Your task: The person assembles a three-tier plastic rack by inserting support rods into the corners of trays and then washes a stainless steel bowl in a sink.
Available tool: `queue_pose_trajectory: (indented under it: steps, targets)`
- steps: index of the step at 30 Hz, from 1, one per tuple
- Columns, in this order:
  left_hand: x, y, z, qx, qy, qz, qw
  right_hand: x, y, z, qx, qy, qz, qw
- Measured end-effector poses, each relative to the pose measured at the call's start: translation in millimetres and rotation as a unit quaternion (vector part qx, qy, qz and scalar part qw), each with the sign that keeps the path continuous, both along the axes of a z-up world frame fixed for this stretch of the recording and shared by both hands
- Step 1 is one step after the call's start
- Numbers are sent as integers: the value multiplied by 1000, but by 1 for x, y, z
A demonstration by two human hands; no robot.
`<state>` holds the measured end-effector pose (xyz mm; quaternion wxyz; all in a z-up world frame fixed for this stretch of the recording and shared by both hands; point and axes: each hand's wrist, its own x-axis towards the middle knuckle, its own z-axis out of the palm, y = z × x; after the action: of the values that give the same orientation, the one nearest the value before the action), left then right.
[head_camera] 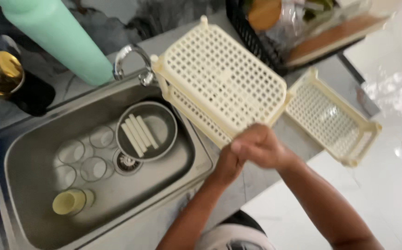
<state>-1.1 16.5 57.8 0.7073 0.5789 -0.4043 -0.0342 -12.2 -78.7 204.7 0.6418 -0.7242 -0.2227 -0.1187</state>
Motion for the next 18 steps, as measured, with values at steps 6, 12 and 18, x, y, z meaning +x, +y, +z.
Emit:
queue_pose_trajectory:
  steps: [6, 12, 18]
  targets:
    - [15, 20, 42, -5, 15, -27, 1000, -3, 6, 4, 15, -4, -18, 1000]
    - [8, -2, -20, -111, 123, -35, 986, -71, -57, -68, -16, -86, -304, 949]
    - [13, 14, -71, -133, 73, 75, 986, -149, -189, -139, -412, 179, -581, 679]
